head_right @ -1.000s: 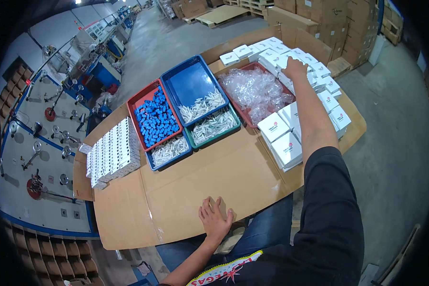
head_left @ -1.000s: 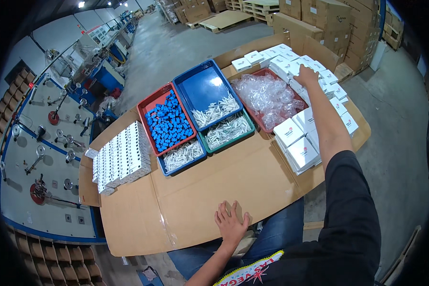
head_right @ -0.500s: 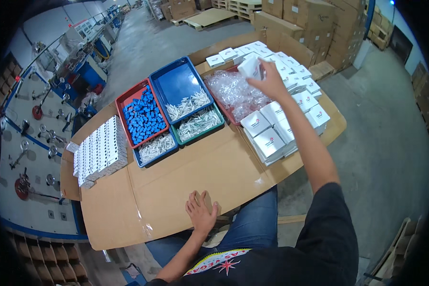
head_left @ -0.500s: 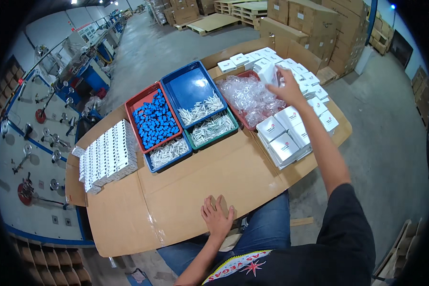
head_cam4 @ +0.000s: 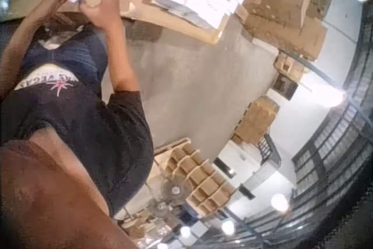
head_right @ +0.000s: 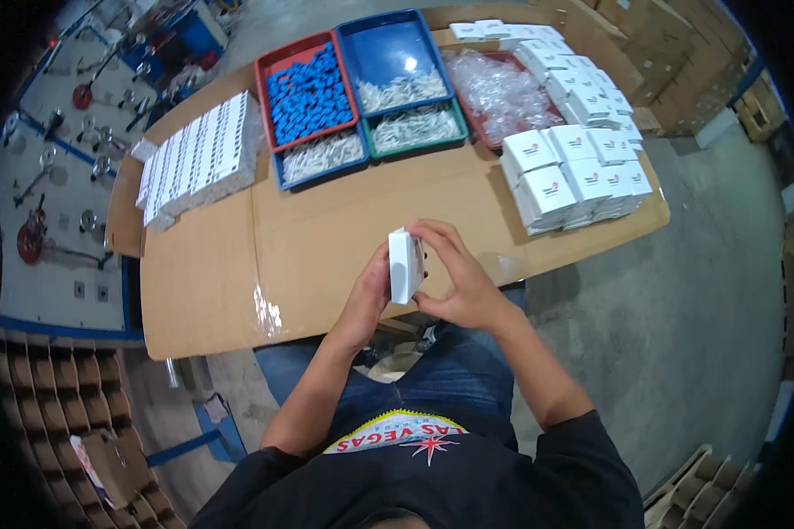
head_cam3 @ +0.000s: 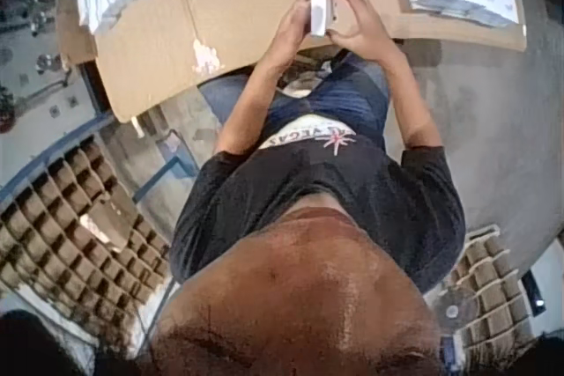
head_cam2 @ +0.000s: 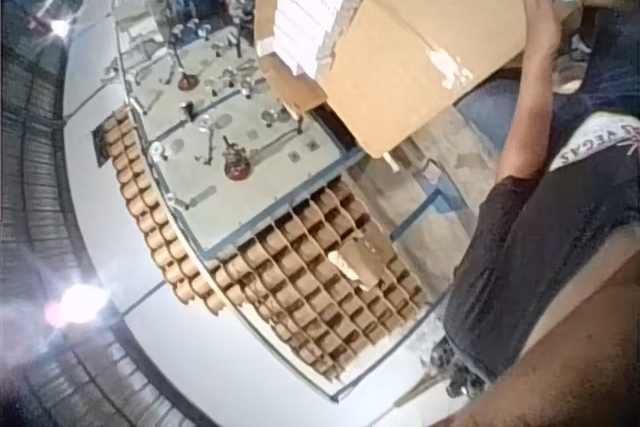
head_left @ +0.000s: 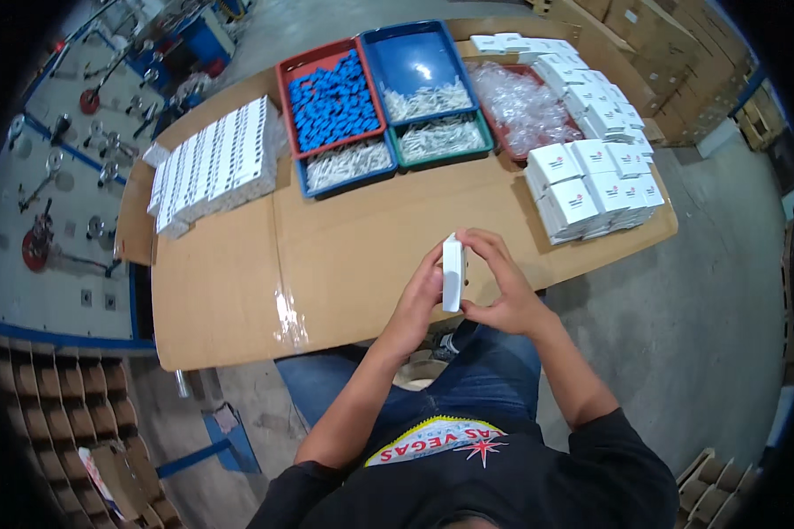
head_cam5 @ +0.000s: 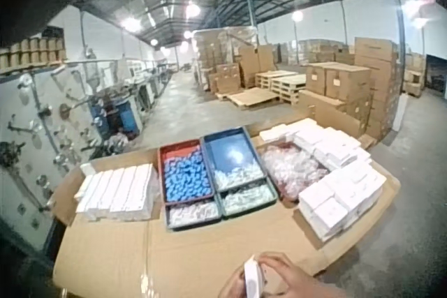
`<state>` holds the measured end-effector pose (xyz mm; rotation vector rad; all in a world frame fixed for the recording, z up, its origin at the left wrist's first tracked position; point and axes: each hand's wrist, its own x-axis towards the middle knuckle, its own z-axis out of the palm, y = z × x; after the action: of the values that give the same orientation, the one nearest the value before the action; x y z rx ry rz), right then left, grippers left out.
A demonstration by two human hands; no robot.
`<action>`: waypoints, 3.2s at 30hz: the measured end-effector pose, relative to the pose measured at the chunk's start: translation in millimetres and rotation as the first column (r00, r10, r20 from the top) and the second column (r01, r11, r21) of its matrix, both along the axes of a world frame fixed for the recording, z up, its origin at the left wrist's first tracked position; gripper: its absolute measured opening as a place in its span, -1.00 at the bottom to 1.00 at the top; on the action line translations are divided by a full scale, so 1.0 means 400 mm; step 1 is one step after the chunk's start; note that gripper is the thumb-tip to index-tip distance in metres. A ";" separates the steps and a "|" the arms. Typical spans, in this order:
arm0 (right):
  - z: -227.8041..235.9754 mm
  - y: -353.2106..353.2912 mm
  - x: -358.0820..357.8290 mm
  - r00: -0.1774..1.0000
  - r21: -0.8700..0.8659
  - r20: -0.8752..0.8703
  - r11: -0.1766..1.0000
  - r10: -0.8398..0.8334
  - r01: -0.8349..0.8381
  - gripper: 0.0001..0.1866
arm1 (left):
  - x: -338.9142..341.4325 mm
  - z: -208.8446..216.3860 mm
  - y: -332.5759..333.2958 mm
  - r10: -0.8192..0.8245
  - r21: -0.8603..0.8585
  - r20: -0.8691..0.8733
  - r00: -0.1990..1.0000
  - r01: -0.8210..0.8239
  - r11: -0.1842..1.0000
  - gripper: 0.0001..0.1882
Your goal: The person assembles small electrical components by hand. They place a small plastic bag containing white parts onto a white box, then insert a blue plastic piece into the box. They close the box and place it on a stack of similar boxes. The person repeats this process with another box, handling the parts and packaging materials directly.
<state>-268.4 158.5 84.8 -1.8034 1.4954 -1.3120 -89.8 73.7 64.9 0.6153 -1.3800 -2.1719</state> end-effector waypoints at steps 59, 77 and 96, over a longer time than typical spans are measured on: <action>-0.209 -0.014 0.327 0.994 -0.296 0.065 0.949 -0.087 0.103 -0.19 | 0.125 -0.017 0.158 0.537 0.363 0.151 0.830 -0.552 0.751 -0.52; -0.216 -0.034 0.329 0.715 0.232 0.688 0.971 -0.127 -0.051 -0.11 | 0.162 -0.072 0.100 0.348 0.637 0.101 0.932 -0.329 0.697 -0.40; -0.196 -0.024 0.276 0.809 0.322 0.587 0.917 0.003 -0.237 -0.39 | 0.172 -0.087 0.115 0.403 0.392 0.086 0.911 -0.403 0.827 -0.37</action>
<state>-157.9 148.8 6.5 -1.0887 1.1615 -1.2429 -21.0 119.8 30.1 0.9618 -0.7039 -2.0982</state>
